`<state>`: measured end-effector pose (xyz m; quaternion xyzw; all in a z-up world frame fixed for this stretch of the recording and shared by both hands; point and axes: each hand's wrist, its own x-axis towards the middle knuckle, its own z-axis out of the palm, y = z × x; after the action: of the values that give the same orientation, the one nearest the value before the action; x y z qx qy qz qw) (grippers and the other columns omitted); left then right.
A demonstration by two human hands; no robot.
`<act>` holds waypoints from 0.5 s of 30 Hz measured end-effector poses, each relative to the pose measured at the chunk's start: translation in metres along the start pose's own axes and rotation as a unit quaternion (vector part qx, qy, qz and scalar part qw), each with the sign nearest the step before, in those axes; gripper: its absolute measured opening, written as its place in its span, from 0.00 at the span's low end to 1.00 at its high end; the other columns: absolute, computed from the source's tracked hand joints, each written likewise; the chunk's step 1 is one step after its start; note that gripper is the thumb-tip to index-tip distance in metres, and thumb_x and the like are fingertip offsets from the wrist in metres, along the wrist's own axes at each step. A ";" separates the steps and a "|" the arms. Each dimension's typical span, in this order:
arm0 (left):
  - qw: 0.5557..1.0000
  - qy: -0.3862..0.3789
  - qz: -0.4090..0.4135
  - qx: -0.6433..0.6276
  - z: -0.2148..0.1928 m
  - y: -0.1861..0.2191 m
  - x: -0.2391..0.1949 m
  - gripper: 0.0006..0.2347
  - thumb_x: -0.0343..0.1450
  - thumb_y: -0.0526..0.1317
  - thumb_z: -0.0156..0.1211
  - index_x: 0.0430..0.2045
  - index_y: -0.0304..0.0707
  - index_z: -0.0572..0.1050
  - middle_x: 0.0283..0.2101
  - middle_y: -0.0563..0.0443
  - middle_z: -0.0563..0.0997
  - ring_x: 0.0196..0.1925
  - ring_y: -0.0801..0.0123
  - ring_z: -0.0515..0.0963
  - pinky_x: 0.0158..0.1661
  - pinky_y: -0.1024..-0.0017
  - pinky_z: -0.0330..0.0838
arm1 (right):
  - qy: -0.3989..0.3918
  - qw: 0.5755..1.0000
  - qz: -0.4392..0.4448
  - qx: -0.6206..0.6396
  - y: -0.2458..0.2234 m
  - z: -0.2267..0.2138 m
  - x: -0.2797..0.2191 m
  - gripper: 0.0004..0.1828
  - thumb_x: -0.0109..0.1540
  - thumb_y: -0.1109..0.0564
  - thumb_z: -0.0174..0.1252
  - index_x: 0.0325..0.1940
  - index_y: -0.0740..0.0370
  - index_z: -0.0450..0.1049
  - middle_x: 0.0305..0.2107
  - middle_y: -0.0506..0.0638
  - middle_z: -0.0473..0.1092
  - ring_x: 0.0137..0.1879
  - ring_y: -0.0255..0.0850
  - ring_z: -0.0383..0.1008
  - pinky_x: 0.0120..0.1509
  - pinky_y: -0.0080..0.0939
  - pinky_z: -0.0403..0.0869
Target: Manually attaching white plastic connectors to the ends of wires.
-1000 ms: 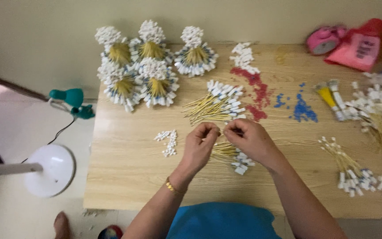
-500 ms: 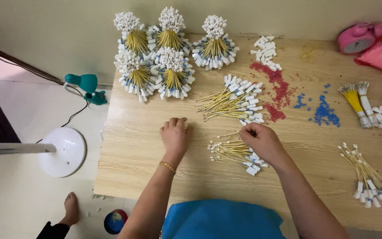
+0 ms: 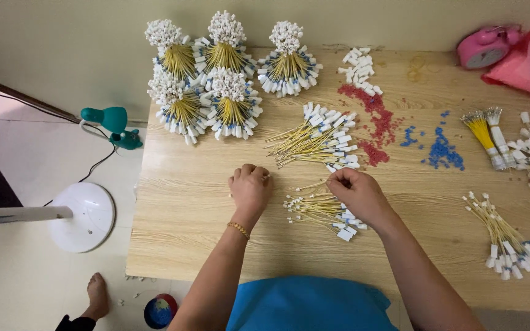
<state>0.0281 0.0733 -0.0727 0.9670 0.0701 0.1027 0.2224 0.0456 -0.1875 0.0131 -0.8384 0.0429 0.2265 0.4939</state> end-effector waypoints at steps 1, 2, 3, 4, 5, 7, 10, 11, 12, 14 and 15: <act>1.000 0.000 0.001 0.000 -0.001 0.001 0.000 0.06 0.62 0.42 0.70 0.28 0.47 0.83 0.38 0.52 0.82 0.44 0.56 0.78 0.45 0.55 0.69 | 0.001 1.000 0.000 0.000 0.000 -0.001 -0.001 0.11 0.62 0.53 0.61 0.41 0.63 0.80 0.27 0.45 0.75 0.32 0.31 0.71 0.38 0.35 0.72; 0.999 -0.020 -0.018 -0.042 -0.002 0.001 0.001 0.06 0.63 0.41 0.70 0.29 0.44 0.82 0.38 0.50 0.82 0.43 0.58 0.78 0.45 0.57 0.71 | 0.001 1.000 -0.018 -0.005 -0.001 -0.001 -0.001 0.11 0.62 0.53 0.61 0.41 0.63 0.80 0.27 0.44 0.75 0.32 0.30 0.72 0.38 0.34 0.72; 0.995 -0.041 -0.036 -0.083 -0.002 0.002 0.002 0.07 0.64 0.40 0.70 0.30 0.41 0.82 0.38 0.49 0.81 0.42 0.59 0.79 0.44 0.59 0.72 | 0.001 0.999 -0.036 -0.010 -0.002 -0.002 -0.002 0.11 0.62 0.53 0.61 0.41 0.63 0.79 0.27 0.43 0.75 0.32 0.29 0.72 0.38 0.33 0.73; 0.995 -0.040 -0.034 -0.083 -0.007 0.007 0.002 0.07 0.64 0.40 0.70 0.30 0.41 0.82 0.38 0.49 0.81 0.42 0.59 0.79 0.44 0.59 0.72 | 0.003 0.999 -0.037 -0.009 -0.008 -0.002 -0.005 0.11 0.62 0.53 0.61 0.41 0.63 0.79 0.27 0.43 0.75 0.32 0.29 0.72 0.38 0.33 0.73; 0.973 -0.081 -0.093 -0.196 -0.012 0.013 0.003 0.06 0.66 0.38 0.70 0.32 0.37 0.80 0.37 0.48 0.82 0.40 0.62 0.79 0.43 0.62 0.74 | 0.001 0.999 -0.029 0.013 -0.014 -0.003 -0.008 0.10 0.63 0.53 0.61 0.41 0.63 0.79 0.27 0.43 0.74 0.32 0.30 0.70 0.37 0.34 0.71; 0.932 -0.123 -0.148 -0.306 -0.020 0.027 0.002 0.06 0.69 0.36 0.69 0.33 0.34 0.79 0.36 0.46 0.82 0.39 0.66 0.80 0.42 0.66 0.76 | 0.002 0.999 -0.021 0.035 -0.022 -0.004 -0.013 0.10 0.63 0.54 0.61 0.41 0.64 0.79 0.27 0.43 0.73 0.32 0.30 0.68 0.36 0.35 0.70; 0.783 -0.148 -0.197 -0.571 -0.037 0.053 0.000 0.06 0.70 0.32 0.66 0.37 0.33 0.78 0.36 0.46 0.83 0.37 0.69 0.81 0.41 0.70 0.78 | -0.017 0.994 -0.092 0.061 -0.035 -0.008 -0.019 0.09 0.63 0.55 0.60 0.40 0.65 0.78 0.28 0.41 0.72 0.33 0.28 0.68 0.37 0.33 0.70; 0.725 -0.157 -0.196 -0.642 -0.046 0.064 0.000 0.07 0.70 0.31 0.65 0.39 0.34 0.78 0.38 0.47 0.83 0.39 0.69 0.82 0.43 0.71 0.79 | -0.015 0.994 -0.096 0.059 -0.043 -0.010 -0.023 0.09 0.63 0.55 0.60 0.39 0.65 0.78 0.27 0.41 0.72 0.33 0.28 0.68 0.36 0.33 0.70; 0.660 -0.166 -0.194 -0.707 -0.055 0.074 -0.001 0.08 0.70 0.30 0.63 0.42 0.35 0.78 0.40 0.48 0.84 0.40 0.69 0.83 0.44 0.72 0.80 | -0.014 0.993 -0.101 0.056 -0.052 -0.012 -0.027 0.09 0.63 0.55 0.61 0.39 0.65 0.78 0.27 0.41 0.71 0.32 0.28 0.67 0.35 0.33 0.69; 0.624 -0.179 -0.193 -0.735 -0.061 0.085 -0.004 0.07 0.71 0.30 0.62 0.42 0.34 0.78 0.41 0.47 0.84 0.42 0.68 0.83 0.45 0.71 0.79 | -0.006 0.995 -0.094 0.033 -0.063 -0.016 -0.034 0.09 0.63 0.55 0.60 0.38 0.64 0.78 0.26 0.41 0.72 0.31 0.28 0.67 0.35 0.33 0.69; 0.587 -0.193 -0.195 -0.762 -0.063 0.090 -0.005 0.07 0.72 0.30 0.62 0.42 0.33 0.78 0.43 0.47 0.84 0.44 0.67 0.84 0.46 0.71 0.79 | 0.000 0.996 -0.085 0.011 -0.068 -0.018 -0.037 0.08 0.62 0.55 0.60 0.38 0.64 0.78 0.25 0.41 0.73 0.30 0.28 0.68 0.34 0.33 0.70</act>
<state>0.0166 0.0179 0.0220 0.4043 0.1090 -0.1165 0.9006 0.0386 -0.1740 0.0915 -0.8334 -0.0262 0.1835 0.5207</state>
